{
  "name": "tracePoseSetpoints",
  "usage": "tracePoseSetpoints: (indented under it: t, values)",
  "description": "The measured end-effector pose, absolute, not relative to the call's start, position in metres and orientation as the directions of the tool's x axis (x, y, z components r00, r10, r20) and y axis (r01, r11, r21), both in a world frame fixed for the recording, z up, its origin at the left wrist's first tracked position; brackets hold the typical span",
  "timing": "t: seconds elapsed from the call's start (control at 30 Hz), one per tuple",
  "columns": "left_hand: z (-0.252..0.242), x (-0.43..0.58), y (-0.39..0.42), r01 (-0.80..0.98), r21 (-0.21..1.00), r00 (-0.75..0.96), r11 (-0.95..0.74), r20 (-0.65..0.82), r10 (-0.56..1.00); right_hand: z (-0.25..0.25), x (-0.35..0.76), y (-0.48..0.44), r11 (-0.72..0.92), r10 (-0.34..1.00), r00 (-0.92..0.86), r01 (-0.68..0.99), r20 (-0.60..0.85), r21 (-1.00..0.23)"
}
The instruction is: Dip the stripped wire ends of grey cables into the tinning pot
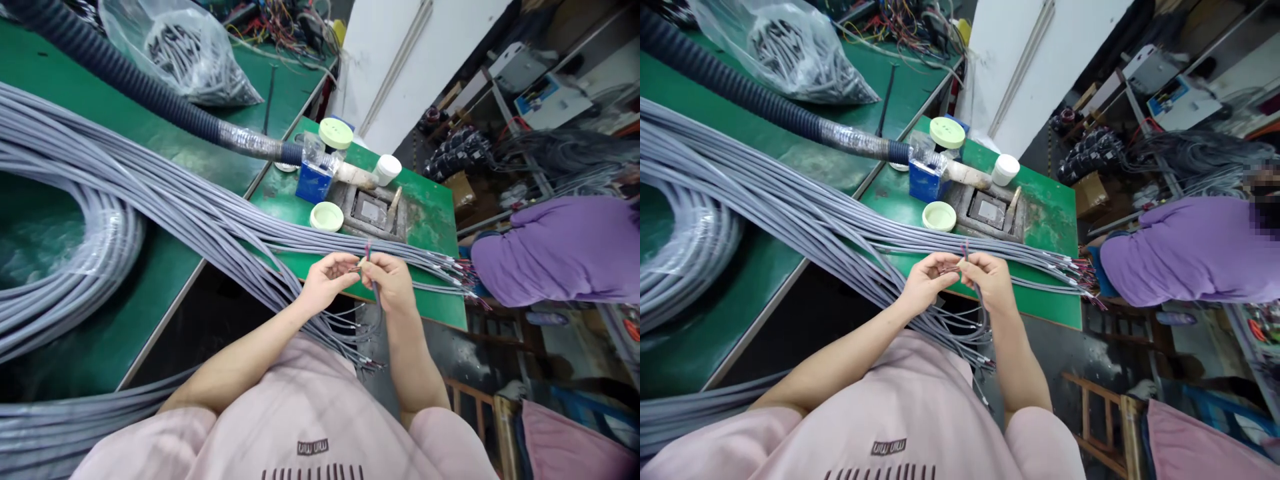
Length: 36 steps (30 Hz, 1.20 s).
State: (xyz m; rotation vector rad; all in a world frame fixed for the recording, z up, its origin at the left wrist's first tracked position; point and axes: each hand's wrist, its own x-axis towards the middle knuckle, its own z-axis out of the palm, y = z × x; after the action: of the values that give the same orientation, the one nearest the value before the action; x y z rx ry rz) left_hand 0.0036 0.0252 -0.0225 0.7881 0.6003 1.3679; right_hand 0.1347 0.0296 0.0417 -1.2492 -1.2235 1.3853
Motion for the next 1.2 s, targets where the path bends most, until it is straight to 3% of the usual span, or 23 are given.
tracePoseSetpoints:
  t: [0.13,0.33,0.53,0.63,0.73,0.8,0.93,1.03,1.2]
  values:
    - [-0.015,0.012,0.017,-0.685,0.728,0.068,-0.019,0.091,0.994,0.038,0.131,0.021,-0.238,0.963,-0.151,-0.108,-0.221,-0.965]
    - [-0.015,0.017,0.01,-0.57,0.807,-0.061,-0.155,0.146,0.987,0.034,0.13,0.017,-0.28,0.952,-0.186,-0.216,-0.242,-0.935]
    - [-0.016,0.011,0.013,-0.437,0.878,-0.147,-0.195,0.144,0.979,0.025,0.145,0.007,-0.216,0.963,-0.188,-0.101,-0.194,-0.971]
    - [-0.014,0.008,0.014,-0.279,0.903,-0.188,-0.328,0.283,0.94,0.019,0.155,-0.003,-0.208,0.959,-0.212,-0.08,-0.187,-0.975]
    - [-0.013,0.012,0.011,-0.177,0.893,-0.101,-0.413,0.401,0.911,0.014,0.158,-0.013,-0.21,0.967,-0.181,-0.157,-0.181,-0.965]
    - [-0.014,0.016,0.009,-0.223,0.9,-0.071,-0.374,0.367,0.927,0.014,0.156,-0.018,-0.197,0.975,-0.146,-0.202,-0.169,-0.96]
    - [-0.022,0.02,0.008,-0.442,0.889,-0.058,-0.116,0.101,0.993,0.017,0.15,-0.026,-0.166,0.986,-0.041,-0.27,-0.161,-0.948]
    - [-0.026,0.022,0.005,-0.56,0.822,0.114,0.103,-0.046,0.992,0.014,0.145,-0.031,-0.163,0.986,-0.005,-0.287,-0.169,-0.944]
    - [-0.024,0.024,-0.002,-0.576,0.751,0.368,0.321,-0.112,0.923,0.004,0.141,-0.034,-0.21,0.977,-0.087,-0.238,-0.195,-0.948]
